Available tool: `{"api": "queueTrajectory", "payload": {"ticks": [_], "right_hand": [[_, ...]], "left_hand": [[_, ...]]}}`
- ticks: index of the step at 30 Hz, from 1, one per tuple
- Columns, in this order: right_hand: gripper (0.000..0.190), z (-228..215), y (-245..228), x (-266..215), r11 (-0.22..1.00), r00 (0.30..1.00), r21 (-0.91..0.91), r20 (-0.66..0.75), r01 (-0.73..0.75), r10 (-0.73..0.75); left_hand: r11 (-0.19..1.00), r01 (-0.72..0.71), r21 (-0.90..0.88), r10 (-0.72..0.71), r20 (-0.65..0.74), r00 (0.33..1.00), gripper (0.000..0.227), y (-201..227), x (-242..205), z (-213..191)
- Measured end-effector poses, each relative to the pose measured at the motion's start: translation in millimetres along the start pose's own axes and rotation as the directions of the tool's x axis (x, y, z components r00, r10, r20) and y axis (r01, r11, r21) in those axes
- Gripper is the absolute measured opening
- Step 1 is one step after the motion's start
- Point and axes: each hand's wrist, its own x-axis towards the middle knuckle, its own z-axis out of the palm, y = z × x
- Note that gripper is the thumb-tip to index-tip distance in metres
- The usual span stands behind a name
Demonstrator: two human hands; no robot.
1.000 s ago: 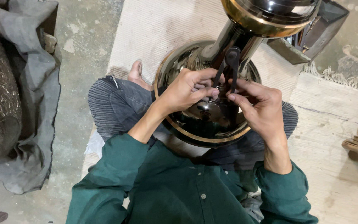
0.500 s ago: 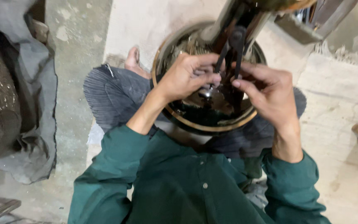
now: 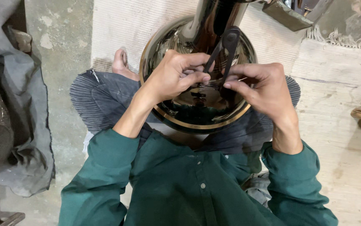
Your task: The person sits cross-legged and uses a small metal tool to scrape and polish the surface of a large shiny metal vessel. They rotate the vessel and work on different sections, occasionally wiping the surface with their hand.
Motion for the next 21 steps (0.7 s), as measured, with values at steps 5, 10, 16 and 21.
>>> {"api": "queueTrajectory", "payload": {"ticks": [5,10,16,21], "right_hand": [[0.020,4.9,6.2,-0.5,1.000,1.000,-0.022,-0.005,-0.012,0.011],[0.021,5.2,8.3,-1.8,1.000,1.000,-0.007,-0.009,0.016,-0.016],[0.019,7.1,7.7,-2.7,0.999,0.999,-0.033,-0.023,0.024,-0.025],[0.016,9.2,8.0,-2.9,0.997,0.998,-0.053,-0.026,0.056,-0.057]], "left_hand": [[1.000,0.006,0.026,-0.006,0.001,1.000,0.029,0.3,1.0,0.2],[1.000,0.003,0.015,-0.003,0.003,1.000,0.029,-0.4,1.1,1.9],[1.000,-0.009,-0.004,0.009,-0.003,1.000,0.030,-1.0,0.7,3.4],[0.999,-0.019,0.041,0.020,-0.007,1.000,0.031,-1.9,-0.3,3.4]]}}
